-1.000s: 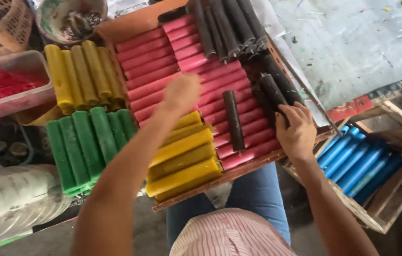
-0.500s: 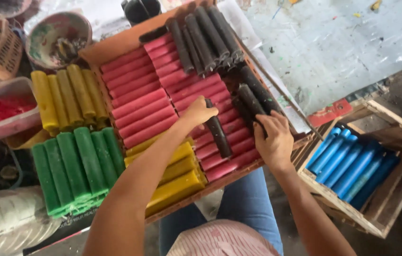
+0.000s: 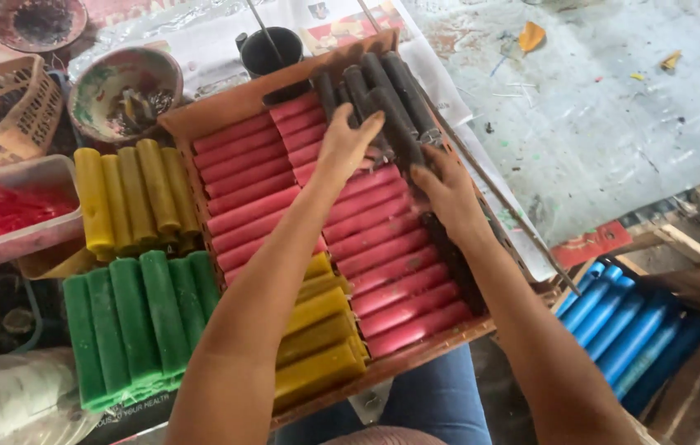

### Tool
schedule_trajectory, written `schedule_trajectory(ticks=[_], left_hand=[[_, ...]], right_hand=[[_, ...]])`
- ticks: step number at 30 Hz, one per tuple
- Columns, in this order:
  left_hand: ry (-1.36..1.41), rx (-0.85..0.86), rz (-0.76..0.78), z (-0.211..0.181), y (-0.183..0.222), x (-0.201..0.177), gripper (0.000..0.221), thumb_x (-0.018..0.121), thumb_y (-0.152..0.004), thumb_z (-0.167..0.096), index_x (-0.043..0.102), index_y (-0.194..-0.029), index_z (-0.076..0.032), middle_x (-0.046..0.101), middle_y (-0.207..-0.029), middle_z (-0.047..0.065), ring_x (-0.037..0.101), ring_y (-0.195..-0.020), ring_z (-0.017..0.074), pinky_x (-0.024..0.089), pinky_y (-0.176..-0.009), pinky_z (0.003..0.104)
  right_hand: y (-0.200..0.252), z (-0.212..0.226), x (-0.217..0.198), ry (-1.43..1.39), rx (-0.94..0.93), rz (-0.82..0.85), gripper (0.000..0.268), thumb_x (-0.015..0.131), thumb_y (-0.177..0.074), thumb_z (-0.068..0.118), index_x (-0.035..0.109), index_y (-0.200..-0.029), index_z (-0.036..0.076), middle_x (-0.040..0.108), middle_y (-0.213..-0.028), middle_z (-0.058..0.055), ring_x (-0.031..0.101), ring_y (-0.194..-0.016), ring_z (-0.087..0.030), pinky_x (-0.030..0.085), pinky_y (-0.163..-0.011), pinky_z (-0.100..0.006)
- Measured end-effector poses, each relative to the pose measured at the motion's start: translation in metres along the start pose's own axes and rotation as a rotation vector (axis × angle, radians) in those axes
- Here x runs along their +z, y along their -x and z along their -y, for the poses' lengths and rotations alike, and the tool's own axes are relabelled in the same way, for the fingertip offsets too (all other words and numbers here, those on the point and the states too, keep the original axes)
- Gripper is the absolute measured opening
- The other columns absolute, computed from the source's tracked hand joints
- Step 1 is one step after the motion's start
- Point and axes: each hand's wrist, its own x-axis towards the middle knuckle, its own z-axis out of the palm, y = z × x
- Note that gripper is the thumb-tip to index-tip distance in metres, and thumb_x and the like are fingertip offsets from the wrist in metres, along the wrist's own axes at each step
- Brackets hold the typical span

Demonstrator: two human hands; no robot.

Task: Organizing and arranging colored candles into a wooden tray for packaging or display.

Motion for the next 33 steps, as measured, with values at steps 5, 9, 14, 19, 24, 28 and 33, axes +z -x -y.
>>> schedule_trajectory(ticks=[5,9,14,19,24,28,33], left_hand=[[-0.510,0.079,-0.176,0.063,-0.031,-0.040,0.064,0.065,-0.098,-0.036,0.044,-0.152,-0.008,0.062,-0.139,0.020,0.058,-0.133,0.0367,0.053,-0.107,0.049],[-0.651,0.455,-0.171,0.086,-0.012,-0.056,0.042,0.070,-0.091,-0.021,0.066,-0.126,0.002,0.072,-0.124,0.017,0.068,-0.114,0.0328,0.050,-0.101,0.042],[-0.794,0.413,-0.051,0.093,0.012,-0.072,0.034,0.056,-0.087,-0.015,0.072,-0.114,-0.003,0.076,-0.107,0.020,0.071,-0.101,0.0393,0.052,-0.085,0.046],[-0.879,0.385,0.236,0.104,0.047,-0.036,0.022,0.059,-0.087,-0.019,0.074,-0.099,-0.008,0.076,-0.103,0.016,0.072,-0.092,0.0371,0.053,-0.082,0.048],[-1.159,0.295,0.583,0.088,0.121,0.016,0.027,0.045,-0.089,-0.013,0.069,-0.096,-0.002,0.073,-0.103,0.021,0.070,-0.092,0.0450,0.057,-0.074,0.059],[-1.166,0.451,0.712,0.099,0.160,0.049,0.022,0.055,-0.086,-0.022,0.074,-0.094,-0.015,0.076,-0.089,0.013,0.076,-0.092,0.0372,0.062,-0.079,0.053],[-1.052,0.553,0.749,0.113,0.164,0.085,0.025,0.050,-0.086,-0.025,0.074,-0.085,-0.019,0.077,-0.085,0.008,0.077,-0.090,0.0343,0.062,-0.075,0.048]], right_hand=[[-0.099,-0.025,0.023,0.987,-0.717,-0.257,0.052,0.064,-0.103,0.016,0.047,-0.149,-0.002,0.059,-0.124,-0.033,0.062,-0.113,-0.054,0.057,-0.086,-0.057],[-0.132,-0.048,0.035,1.141,-0.697,-0.156,0.062,0.066,-0.098,0.012,0.037,-0.152,0.001,0.053,-0.110,-0.027,0.056,-0.089,-0.053,0.047,-0.082,-0.062],[-0.128,-0.040,0.032,1.258,-0.557,-0.134,0.075,0.073,-0.097,0.039,0.035,-0.157,0.015,0.051,-0.128,-0.021,0.057,-0.108,-0.048,0.053,-0.083,-0.063],[-0.075,-0.024,-0.005,1.143,-0.704,0.022,0.066,0.074,-0.101,0.024,0.041,-0.152,-0.002,0.051,-0.130,-0.028,0.054,-0.114,-0.052,0.046,-0.097,-0.057],[0.026,-0.005,-0.036,1.014,-0.688,0.120,0.055,0.073,-0.097,0.015,0.055,-0.142,-0.013,0.060,-0.132,-0.031,0.055,-0.124,-0.047,0.044,-0.104,-0.052],[0.092,-0.023,-0.067,1.008,-0.574,-0.116,0.036,0.077,-0.098,0.018,0.072,-0.132,0.009,0.069,-0.121,-0.016,0.065,-0.117,-0.039,0.054,-0.096,-0.049],[0.121,-0.058,-0.083,0.859,-0.624,-0.285,0.026,0.071,-0.099,0.010,0.076,-0.125,0.011,0.072,-0.118,-0.012,0.068,-0.115,-0.036,0.055,-0.097,-0.044]])
